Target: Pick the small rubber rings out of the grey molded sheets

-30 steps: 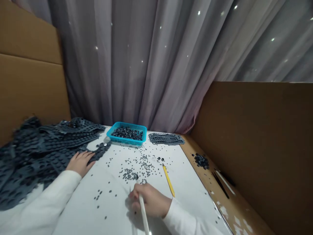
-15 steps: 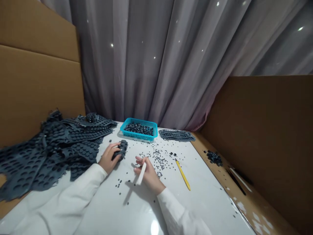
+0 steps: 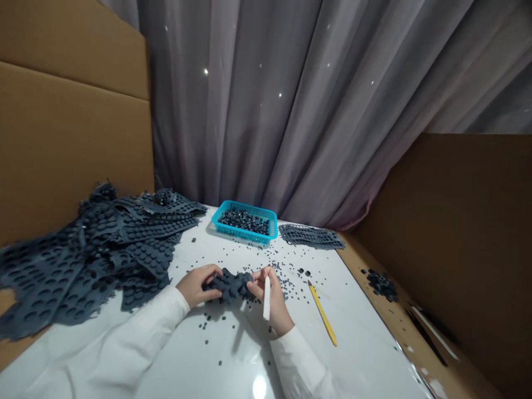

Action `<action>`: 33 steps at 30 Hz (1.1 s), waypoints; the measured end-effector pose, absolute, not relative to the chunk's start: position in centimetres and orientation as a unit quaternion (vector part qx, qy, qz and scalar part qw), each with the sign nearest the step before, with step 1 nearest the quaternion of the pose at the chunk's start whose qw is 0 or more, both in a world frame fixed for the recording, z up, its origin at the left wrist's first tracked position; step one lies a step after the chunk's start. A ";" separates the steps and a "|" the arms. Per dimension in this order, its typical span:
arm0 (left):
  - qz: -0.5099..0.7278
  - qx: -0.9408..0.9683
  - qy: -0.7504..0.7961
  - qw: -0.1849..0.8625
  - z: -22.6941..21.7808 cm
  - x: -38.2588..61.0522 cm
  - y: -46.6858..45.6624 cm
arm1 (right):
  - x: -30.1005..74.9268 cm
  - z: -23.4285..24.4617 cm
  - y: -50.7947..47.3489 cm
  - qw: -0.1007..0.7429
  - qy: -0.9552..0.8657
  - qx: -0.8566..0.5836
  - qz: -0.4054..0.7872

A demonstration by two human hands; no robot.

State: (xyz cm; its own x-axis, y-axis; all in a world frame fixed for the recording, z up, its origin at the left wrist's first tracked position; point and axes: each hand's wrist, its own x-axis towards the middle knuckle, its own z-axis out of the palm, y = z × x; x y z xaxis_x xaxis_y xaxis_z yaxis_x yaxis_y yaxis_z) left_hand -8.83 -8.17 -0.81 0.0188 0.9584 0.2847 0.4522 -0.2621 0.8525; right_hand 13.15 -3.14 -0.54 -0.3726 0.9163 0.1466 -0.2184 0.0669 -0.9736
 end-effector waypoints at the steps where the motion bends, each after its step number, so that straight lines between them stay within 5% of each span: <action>1: 0.452 0.637 0.549 0.297 -0.9 -8.8 -8.1 | 13.4 -0.3 -3.2 0.468 -0.561 -0.308 0.610; 9: 0.506 0.555 0.535 0.386 2.6 -5.6 -8.9 | 14.6 5.2 -7.3 0.476 -0.597 -0.267 0.588; 14: 0.577 0.502 0.385 0.518 6.3 -3.5 -8.7 | 15.9 8.1 -8.4 0.491 -0.614 -0.289 0.546; 25: 0.507 0.497 0.520 0.475 -1.3 -4.4 -0.5 | 17.2 -1.0 -3.3 0.421 -0.641 -0.470 0.436; 30: 0.430 0.506 0.575 0.479 -0.5 -5.4 0.5 | 16.2 -0.8 -11.7 0.239 -0.847 -0.454 0.141; 33: 0.354 0.556 0.614 0.434 0.0 -5.0 2.1 | 14.9 -1.0 -13.9 0.164 -0.847 -0.500 0.077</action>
State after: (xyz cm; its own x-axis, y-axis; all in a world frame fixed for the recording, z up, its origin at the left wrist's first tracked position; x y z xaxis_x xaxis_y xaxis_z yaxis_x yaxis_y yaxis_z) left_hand -5.04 2.06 0.02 -0.0056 0.9903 -0.1391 0.3764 0.1310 0.9172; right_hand 14.91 -13.90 -1.02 -0.4462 0.8721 0.2009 0.8214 0.4882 -0.2948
